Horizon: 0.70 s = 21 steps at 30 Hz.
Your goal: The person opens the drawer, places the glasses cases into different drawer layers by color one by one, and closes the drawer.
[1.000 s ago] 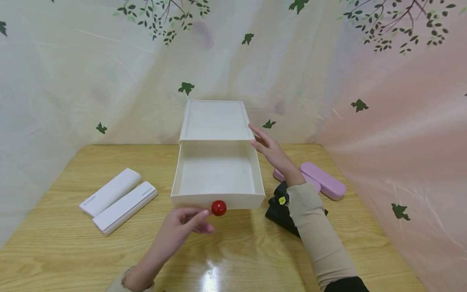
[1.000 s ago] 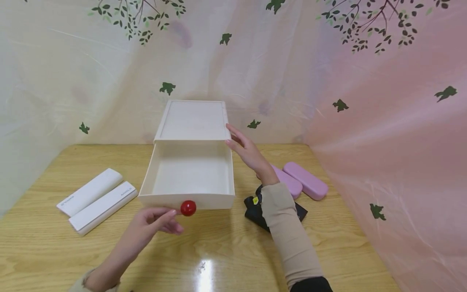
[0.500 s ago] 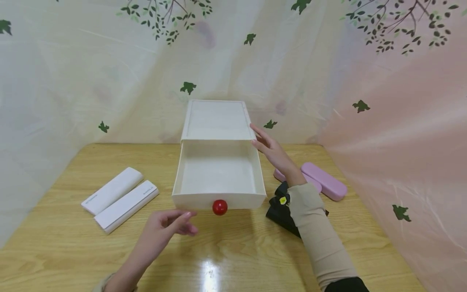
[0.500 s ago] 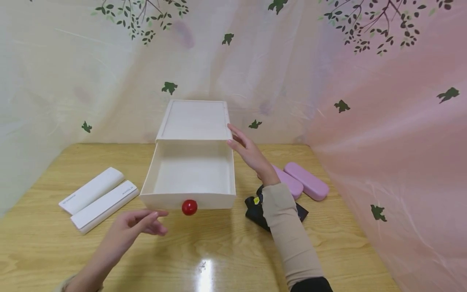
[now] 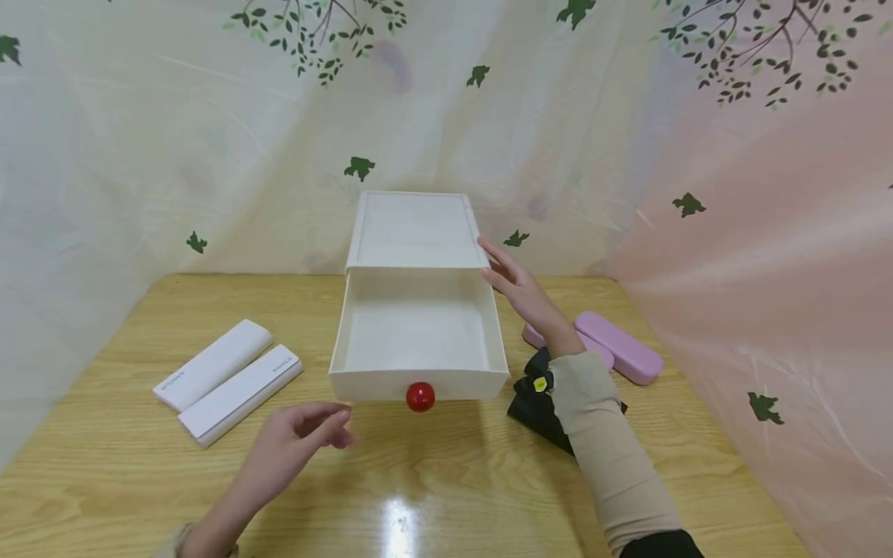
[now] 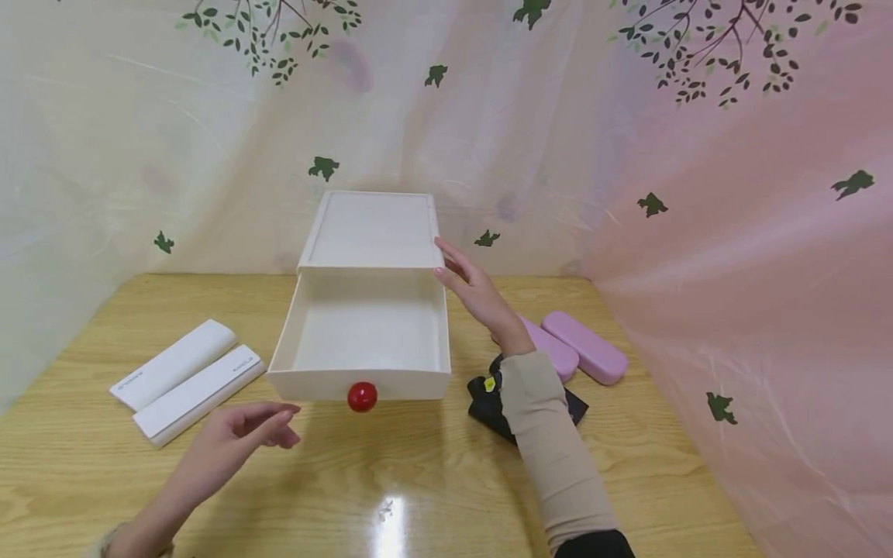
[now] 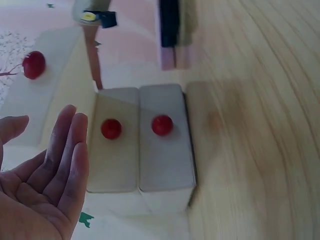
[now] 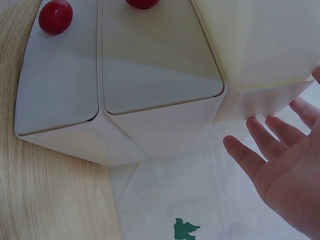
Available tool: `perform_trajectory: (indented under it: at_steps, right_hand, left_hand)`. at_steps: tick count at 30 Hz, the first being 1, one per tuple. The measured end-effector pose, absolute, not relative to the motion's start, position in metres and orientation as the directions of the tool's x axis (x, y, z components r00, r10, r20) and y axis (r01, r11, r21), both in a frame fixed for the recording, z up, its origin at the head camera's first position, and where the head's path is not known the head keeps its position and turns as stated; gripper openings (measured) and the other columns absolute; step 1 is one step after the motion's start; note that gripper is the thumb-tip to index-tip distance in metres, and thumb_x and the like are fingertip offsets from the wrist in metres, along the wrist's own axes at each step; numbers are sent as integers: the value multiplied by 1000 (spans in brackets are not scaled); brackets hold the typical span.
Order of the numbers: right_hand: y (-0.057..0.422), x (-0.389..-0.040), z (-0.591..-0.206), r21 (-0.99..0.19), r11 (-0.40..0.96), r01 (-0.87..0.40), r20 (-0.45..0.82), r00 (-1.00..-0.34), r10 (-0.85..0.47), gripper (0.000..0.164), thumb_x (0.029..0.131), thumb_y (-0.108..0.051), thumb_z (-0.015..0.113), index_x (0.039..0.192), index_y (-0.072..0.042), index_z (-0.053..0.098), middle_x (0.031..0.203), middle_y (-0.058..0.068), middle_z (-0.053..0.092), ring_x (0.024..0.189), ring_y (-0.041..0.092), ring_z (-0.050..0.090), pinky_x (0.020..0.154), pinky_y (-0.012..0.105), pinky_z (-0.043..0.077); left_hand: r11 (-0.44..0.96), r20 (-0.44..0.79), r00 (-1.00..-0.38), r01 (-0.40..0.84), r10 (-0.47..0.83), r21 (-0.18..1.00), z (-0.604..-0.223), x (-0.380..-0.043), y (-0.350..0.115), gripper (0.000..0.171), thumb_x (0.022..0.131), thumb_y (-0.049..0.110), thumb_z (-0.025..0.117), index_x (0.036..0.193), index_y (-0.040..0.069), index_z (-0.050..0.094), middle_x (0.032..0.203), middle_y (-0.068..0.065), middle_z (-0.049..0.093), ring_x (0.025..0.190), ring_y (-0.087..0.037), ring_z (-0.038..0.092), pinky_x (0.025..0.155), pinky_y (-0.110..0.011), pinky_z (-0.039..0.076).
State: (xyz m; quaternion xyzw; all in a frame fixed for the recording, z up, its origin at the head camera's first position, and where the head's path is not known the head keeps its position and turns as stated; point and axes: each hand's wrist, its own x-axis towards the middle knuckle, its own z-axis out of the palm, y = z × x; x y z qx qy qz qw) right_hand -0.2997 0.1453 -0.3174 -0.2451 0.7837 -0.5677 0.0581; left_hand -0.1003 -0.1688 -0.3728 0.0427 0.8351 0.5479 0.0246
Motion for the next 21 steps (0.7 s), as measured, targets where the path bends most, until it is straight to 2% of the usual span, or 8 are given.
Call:
perform_trajectory:
  at_steps: [3, 7, 9, 14, 18, 21]
  right_hand:
    - [146, -301, -318, -918, 239, -315, 183, -874, -450, 55, 104, -24, 45, 155, -27, 24, 163, -4, 18, 148, 25, 26, 120, 50, 28]
    - [146, -302, -319, -917, 237, -322, 187, -870, -457, 55, 104, -23, 44, 155, -26, 24, 163, -4, 18, 148, 25, 26, 119, 50, 28]
    - [146, -302, -318, -916, 234, -327, 192, -867, -461, 55, 104, -23, 44, 155, -26, 24, 163, -3, 17, 148, 26, 26, 119, 51, 28]
    - [145, -301, -318, -910, 229, -346, 207, -857, -472, 56, 104, -24, 45, 155, -25, 24, 164, -2, 16, 148, 28, 24, 119, 52, 27]
    - [146, -301, -319, -912, 227, -343, 207, -859, -468, 56, 104, -24, 45, 155, -24, 23, 164, -2, 16, 149, 27, 24, 120, 51, 27]
    - [146, -302, -320, -913, 228, -340, 205, -862, -463, 56, 104, -24, 45, 155, -24, 23, 164, -2, 15, 149, 27, 24, 120, 51, 26]
  left_hand:
    - [549, 61, -995, 93, 76, 830, -378, -105, -173, 33, 93, 27, 64, 112, 0, 69, 80, -2, 75, 73, -9, 69, 69, -19, 54]
    - [764, 197, -977, 184, 76, 619, -385, -113, -179, 29, 90, 29, 69, 106, 5, 73, 75, 7, 73, 70, -9, 67, 60, -22, 50]
    - [832, 265, -960, 223, 96, 509, -390, -117, -184, 27, 87, 27, 71, 102, 5, 73, 73, 6, 73, 67, -11, 67, 56, -24, 49]
    - [919, 372, -919, 252, 129, 304, -398, -124, -197, 27, 82, 24, 75, 99, 3, 73, 73, 0, 74, 61, -18, 67, 45, -27, 45]
    - [950, 397, -908, 228, 130, 211, -401, -129, -207, 29, 79, 23, 78, 99, 4, 72, 77, -3, 74, 57, -19, 65, 37, -27, 40]
    - [964, 396, -909, 212, 133, 161, -402, -133, -214, 31, 78, 22, 79, 100, 3, 71, 80, -6, 73, 60, -22, 64, 38, -31, 42]
